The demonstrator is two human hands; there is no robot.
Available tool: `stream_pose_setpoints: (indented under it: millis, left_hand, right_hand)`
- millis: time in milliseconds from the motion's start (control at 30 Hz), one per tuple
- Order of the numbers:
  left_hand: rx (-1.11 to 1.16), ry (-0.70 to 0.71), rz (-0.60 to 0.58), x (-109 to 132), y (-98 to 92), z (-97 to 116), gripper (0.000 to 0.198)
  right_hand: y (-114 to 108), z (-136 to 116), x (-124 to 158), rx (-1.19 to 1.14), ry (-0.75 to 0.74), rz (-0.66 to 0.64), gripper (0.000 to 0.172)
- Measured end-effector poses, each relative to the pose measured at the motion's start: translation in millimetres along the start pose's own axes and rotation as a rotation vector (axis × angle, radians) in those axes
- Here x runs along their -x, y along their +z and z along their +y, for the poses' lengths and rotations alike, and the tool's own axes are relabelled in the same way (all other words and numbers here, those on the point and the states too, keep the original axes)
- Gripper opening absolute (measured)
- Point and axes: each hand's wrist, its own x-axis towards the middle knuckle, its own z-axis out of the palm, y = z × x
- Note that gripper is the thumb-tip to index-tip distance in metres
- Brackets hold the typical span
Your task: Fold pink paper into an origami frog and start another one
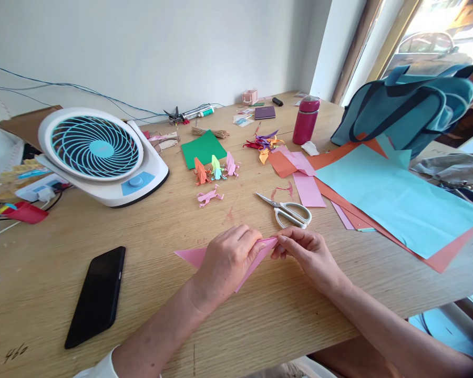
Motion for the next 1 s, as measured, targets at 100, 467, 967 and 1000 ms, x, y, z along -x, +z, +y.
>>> stream_pose_setpoints:
  millis: [100, 467, 967, 1000]
  left_hand:
    - [0.013, -0.002, -0.007, -0.1, -0.5, 0.4, 0.023]
    - [-0.006, 0.047, 0.031, 0.4, -1.5, 0.6, 0.023]
    - [0.027, 0.058, 0.005, 0.1, -2.4, 3.3, 0.025]
    - [0.032, 0.058, 0.005, 0.1, -2.6, 3.3, 0.025]
  right_hand:
    - [-0.2, 1.4, -0.2, -0.014, 0.005, -0.005, 0.030]
    - [3.3, -2.4, -1.4, -0.044, 0.021, -0.014, 0.029]
    - [6.7, -5.5, -2.2, -0.126, 0.080, -0.045, 0.033]
    - [6.8, -6.1, -2.1, -0.118, 0.088, -0.044, 0.034]
